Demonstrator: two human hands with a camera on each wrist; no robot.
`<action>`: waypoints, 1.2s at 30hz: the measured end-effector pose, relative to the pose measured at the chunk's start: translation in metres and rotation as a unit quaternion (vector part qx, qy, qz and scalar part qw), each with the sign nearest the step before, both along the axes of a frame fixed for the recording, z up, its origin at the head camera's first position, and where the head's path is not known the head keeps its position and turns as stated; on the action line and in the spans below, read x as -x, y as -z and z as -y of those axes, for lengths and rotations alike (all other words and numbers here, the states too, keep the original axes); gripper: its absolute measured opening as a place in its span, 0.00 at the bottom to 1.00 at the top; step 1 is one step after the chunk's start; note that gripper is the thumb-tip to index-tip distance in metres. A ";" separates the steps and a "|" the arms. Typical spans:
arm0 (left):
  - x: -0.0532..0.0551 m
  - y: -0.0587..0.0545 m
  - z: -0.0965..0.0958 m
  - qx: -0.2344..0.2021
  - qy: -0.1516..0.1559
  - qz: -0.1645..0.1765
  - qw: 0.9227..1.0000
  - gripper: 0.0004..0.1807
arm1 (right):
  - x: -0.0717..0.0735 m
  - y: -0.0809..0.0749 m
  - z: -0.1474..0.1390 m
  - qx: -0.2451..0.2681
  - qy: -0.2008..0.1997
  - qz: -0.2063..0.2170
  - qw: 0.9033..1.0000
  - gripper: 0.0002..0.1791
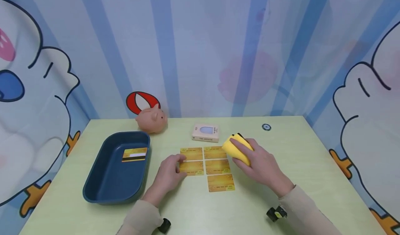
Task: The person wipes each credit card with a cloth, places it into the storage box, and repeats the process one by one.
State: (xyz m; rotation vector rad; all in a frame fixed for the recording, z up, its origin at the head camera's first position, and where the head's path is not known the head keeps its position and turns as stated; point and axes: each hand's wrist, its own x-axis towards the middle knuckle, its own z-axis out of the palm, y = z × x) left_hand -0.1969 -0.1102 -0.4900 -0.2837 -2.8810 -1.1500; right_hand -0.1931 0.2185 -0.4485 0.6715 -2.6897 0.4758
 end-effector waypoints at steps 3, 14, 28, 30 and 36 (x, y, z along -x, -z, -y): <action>-0.002 -0.001 0.001 0.004 0.003 -0.008 1.000 0.25 | 0.000 -0.001 0.001 0.002 -0.002 0.002 1.000 0.36; -0.003 -0.006 0.000 0.031 0.023 0.004 0.999 0.30 | -0.001 -0.003 0.003 0.007 0.001 0.006 1.000 0.35; -0.003 -0.006 -0.003 0.070 0.030 0.027 0.997 0.28 | 0.000 -0.002 0.004 0.008 -0.005 0.003 1.000 0.35; -0.004 -0.005 -0.003 0.068 0.027 0.026 0.997 0.26 | 0.000 -0.002 0.005 0.008 -0.006 0.002 1.000 0.35; -0.007 -0.003 -0.003 0.059 0.008 0.026 0.998 0.25 | 0.000 -0.003 0.006 0.007 -0.007 0.005 1.000 0.36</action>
